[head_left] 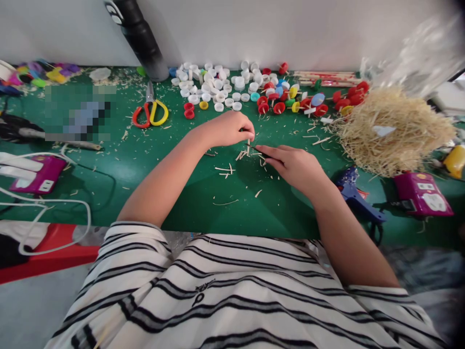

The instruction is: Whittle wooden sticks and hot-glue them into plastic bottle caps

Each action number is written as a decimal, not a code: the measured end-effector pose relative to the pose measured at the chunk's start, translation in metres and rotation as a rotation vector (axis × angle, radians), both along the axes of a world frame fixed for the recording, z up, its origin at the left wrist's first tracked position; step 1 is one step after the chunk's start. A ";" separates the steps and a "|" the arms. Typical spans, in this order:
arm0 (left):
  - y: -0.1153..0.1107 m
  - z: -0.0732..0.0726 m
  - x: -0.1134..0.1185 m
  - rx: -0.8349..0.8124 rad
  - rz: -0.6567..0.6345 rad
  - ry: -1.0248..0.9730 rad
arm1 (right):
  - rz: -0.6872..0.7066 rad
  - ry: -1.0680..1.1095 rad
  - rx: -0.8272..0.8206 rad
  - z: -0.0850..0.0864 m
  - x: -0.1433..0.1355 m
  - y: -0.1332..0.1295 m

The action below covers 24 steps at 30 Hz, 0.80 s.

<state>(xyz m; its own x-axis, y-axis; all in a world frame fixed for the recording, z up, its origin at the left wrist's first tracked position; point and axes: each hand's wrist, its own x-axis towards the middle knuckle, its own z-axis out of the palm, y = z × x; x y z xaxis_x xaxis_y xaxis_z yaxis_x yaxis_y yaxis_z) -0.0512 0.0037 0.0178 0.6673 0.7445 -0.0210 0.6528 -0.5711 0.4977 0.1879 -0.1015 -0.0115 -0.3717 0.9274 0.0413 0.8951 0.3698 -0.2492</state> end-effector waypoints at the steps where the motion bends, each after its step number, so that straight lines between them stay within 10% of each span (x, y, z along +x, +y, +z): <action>1: 0.001 -0.002 0.000 -0.011 0.019 -0.005 | 0.002 0.003 -0.001 0.000 0.000 0.000; 24: 0.006 -0.024 0.002 -0.039 0.050 -0.147 | 0.047 0.155 -0.121 -0.006 0.005 0.004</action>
